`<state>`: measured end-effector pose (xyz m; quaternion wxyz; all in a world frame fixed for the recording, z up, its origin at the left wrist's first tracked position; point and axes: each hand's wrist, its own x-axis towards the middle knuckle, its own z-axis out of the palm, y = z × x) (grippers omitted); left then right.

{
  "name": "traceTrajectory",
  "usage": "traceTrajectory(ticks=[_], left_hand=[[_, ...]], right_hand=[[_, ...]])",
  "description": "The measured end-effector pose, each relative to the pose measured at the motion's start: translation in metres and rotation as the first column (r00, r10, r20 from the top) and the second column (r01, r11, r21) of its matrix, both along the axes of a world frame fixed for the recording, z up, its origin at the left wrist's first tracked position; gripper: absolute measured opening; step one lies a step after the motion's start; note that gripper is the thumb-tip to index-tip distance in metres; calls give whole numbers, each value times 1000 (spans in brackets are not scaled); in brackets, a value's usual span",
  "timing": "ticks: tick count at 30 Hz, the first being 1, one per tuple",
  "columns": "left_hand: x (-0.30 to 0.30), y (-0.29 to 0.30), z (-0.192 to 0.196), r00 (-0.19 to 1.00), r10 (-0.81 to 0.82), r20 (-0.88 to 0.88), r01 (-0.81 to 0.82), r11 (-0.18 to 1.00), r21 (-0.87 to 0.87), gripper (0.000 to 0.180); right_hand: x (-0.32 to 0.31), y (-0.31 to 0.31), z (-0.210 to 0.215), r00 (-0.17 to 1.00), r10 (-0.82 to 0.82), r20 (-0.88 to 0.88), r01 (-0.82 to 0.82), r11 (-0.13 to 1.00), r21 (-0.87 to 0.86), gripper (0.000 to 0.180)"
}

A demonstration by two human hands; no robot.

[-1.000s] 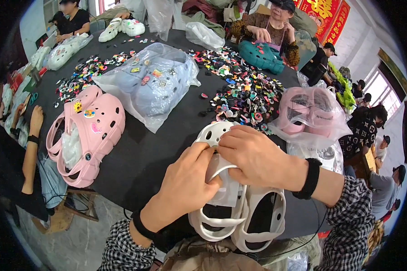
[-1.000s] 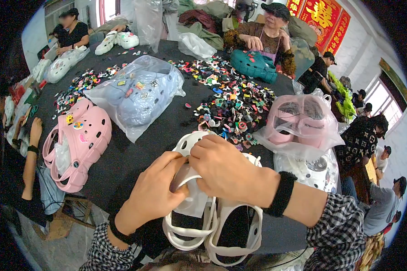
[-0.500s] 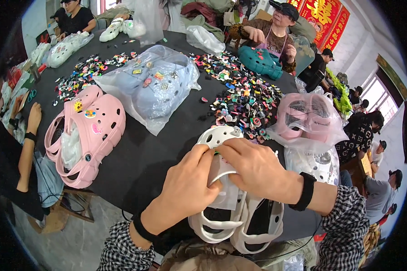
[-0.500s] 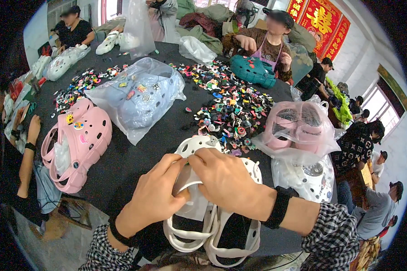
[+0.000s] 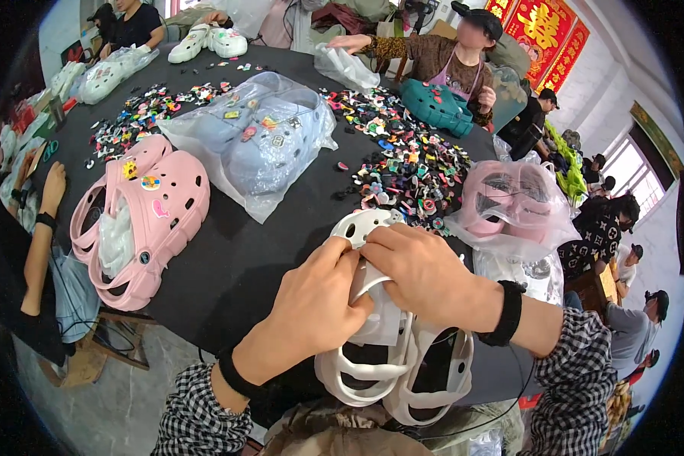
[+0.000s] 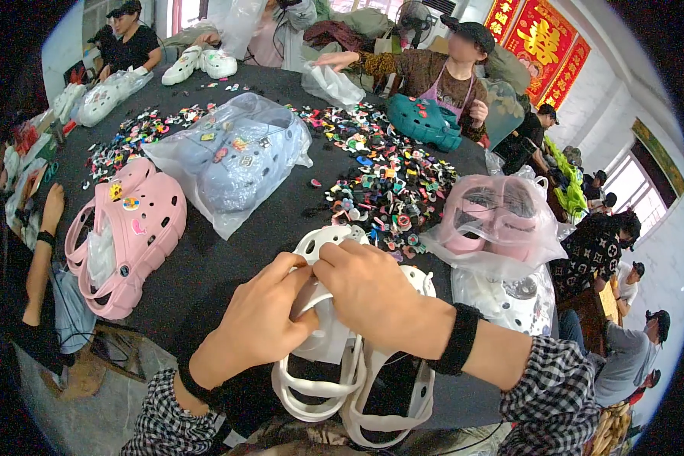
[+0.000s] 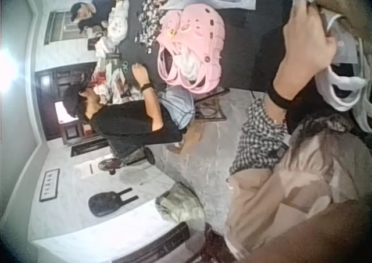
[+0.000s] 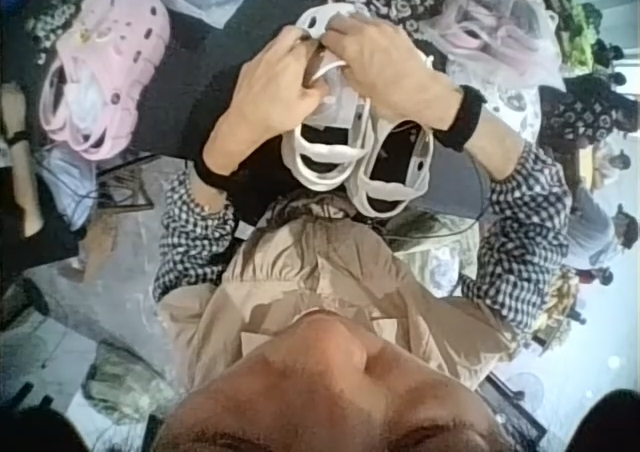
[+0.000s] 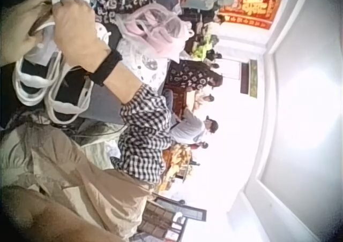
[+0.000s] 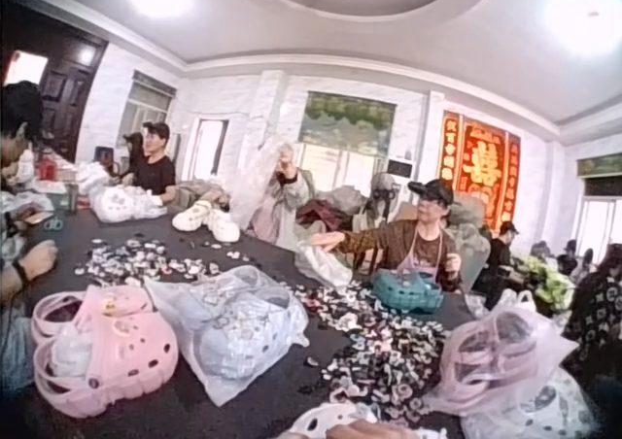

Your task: The recorder is decorating rubber clogs with various charms and then packing them into plastic bags.

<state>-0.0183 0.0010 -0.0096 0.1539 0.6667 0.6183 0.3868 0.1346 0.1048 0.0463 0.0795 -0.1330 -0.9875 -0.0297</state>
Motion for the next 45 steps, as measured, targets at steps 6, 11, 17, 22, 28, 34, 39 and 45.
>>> traceTrajectory(ticks=[6,11,17,22,28,34,39,45], left_hand=[[-1,1,1,999,-22,-31,21,999,-29,39],[-5,4,-1,996,-60,-68,55,996,-73,34],[-10,3,-4,973,-129,-190,145,987,75,28],[-8,-4,0,985,-112,-131,113,994,1,42],[-8,-12,5,980,-102,-173,108,994,24,52],[-5,-13,12,973,-94,-209,93,996,-16,52],[-5,-16,14,978,-102,-181,97,995,-34,53],[-8,-11,25,977,-149,-149,129,982,-138,57]], right_hand=[[-4,5,2,997,77,30,-76,997,-25,16],[-11,13,4,981,125,146,-132,990,43,10],[-17,13,8,962,139,234,-144,990,3,13],[2,0,6,996,62,58,-57,996,-71,32],[15,14,22,994,87,64,-68,964,-256,40],[35,94,54,998,-28,-55,7,933,-360,36],[43,147,26,994,-103,24,106,952,-287,34],[45,184,-17,961,-252,-112,188,896,-402,29]])
